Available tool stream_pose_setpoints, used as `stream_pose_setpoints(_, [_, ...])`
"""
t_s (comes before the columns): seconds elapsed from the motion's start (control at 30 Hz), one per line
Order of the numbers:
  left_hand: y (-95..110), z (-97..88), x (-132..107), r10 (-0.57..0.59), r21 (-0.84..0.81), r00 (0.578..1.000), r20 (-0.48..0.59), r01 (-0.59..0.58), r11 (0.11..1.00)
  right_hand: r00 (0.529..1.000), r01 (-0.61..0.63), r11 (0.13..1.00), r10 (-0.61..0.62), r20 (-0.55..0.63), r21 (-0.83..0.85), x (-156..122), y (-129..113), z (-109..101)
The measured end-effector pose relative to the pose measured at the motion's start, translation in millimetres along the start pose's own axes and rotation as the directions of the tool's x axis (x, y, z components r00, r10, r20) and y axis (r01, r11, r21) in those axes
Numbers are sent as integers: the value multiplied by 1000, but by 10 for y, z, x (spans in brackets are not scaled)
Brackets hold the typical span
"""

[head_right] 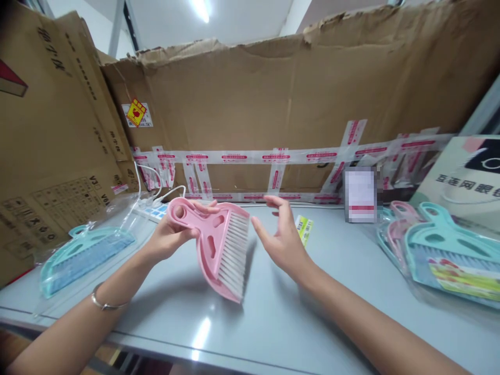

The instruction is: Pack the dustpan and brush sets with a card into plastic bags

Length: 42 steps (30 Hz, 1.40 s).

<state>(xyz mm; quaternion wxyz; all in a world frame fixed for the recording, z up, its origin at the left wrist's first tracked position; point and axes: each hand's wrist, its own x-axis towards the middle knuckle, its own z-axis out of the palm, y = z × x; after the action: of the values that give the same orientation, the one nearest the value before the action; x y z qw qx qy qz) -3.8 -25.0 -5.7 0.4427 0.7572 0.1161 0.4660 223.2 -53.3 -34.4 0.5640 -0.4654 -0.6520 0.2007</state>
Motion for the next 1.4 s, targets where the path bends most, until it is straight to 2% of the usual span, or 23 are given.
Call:
stream_pose_setpoints(0.03, [28, -8, -4, 15, 26, 1000, 13, -15, 1000, 982, 190, 977, -186, 41, -97, 18, -88, 11])
stream_pose_setpoints(0.07, [55, -9, -7, 36, 47, 999, 15, -37, 998, 935, 340, 929, -318, 157, -145, 38, -178, 31])
stream_pose_setpoints(0.1, [78, -2, -10, 62, 67, 998, 10, -63, 996, 878, 439, 884, -385, 286, -158, 59, -260, 60])
stream_pose_setpoints(0.13, [95, 8, -14, 87, 91, 996, 3, -87, 992, 829, 492, 856, -405, 385, -160, 82, -329, 97])
stream_pose_setpoints(0.2, [114, 31, -25, 131, 148, 991, -11, -128, 981, 800, 505, 844, -378, 467, -182, 129, -419, 184])
stream_pose_setpoints(0.3, [119, 15, -34, 160, 278, 986, -47, -141, 950, 819, 483, 854, -362, 446, -194, 187, -467, 273])
stream_pose_setpoints(0.37, [131, -57, -30, 208, 401, 968, -139, -137, 906, 837, 507, 841, -427, 342, -191, 224, -481, 248])
stream_pose_setpoints(0.47, [185, -225, -44, 355, 533, 872, -337, -134, 835, 843, 535, 796, -524, 119, -283, 312, -463, 67])
stream_pose_setpoints(0.5, [208, -276, -67, 386, 554, 843, -374, -130, 822, 835, 538, 776, -543, 84, -330, 353, -432, -12])
stream_pose_setpoints(0.53, [231, -315, -104, 394, 572, 838, -377, -124, 811, 819, 557, 745, -566, 94, -366, 396, -384, -86])
stream_pose_setpoints(0.6, [261, -351, -219, 375, 640, 876, -304, -104, 761, 740, 670, 640, -620, 261, -376, 476, -239, -190])
stream_pose_setpoints(0.67, [262, -340, -376, 349, 734, 922, -167, -120, 668, 596, 799, 516, -616, 515, -308, 520, -54, -209])
stream_pose_setpoints(0.77, [203, -306, -618, 322, 832, 946, 41, -211, 513, 409, 880, 426, -457, 790, -209, 514, 209, -109])
stream_pose_setpoints(0.83, [138, -304, -744, 289, 852, 948, 133, -259, 455, 339, 894, 409, -355, 871, -182, 503, 339, -27])
stream_pose_setpoints(0.9, [68, -319, -833, 266, 866, 948, 172, -275, 418, 314, 896, 407, -295, 902, -178, 523, 437, 15])
stream_pose_setpoints(1.0, [-24, -348, -912, 214, 901, 953, 215, -278, 332, 343, 877, 429, -238, 909, -218, 601, 568, -18])
stream_pose_setpoints(1.07, [-73, -354, -944, 169, 924, 950, 261, -297, 241, 382, 844, 473, -200, 902, -253, 627, 663, -81])
stream_pose_setpoints(1.13, [-116, -343, -963, 119, 938, 951, 286, -303, 166, 478, 777, 547, -189, 858, -312, 588, 771, -162])
stream_pose_setpoints(1.23, [-166, -301, -964, 8, 955, 965, 262, -261, 143, 740, 563, 664, -139, 658, -493, 405, 959, -342])
stream_pose_setpoints(1.27, [-179, -285, -955, -38, 958, 968, 249, -240, 155, 814, 462, 688, -79, 575, -559, 328, 1028, -424])
stream_pose_setpoints(1.3, [-191, -269, -939, -85, 961, 968, 234, -218, 172, 865, 357, 703, 1, 502, -616, 252, 1096, -518])
stream_pose_setpoints(1.33, [-204, -255, -917, -129, 964, 968, 214, -188, 189, 888, 258, 711, 92, 450, -654, 184, 1162, -619])
stream_pose_setpoints(1.4, [-239, -239, -850, -209, 968, 963, 171, -124, 219, 878, 117, 740, 235, 417, -662, 86, 1269, -821])
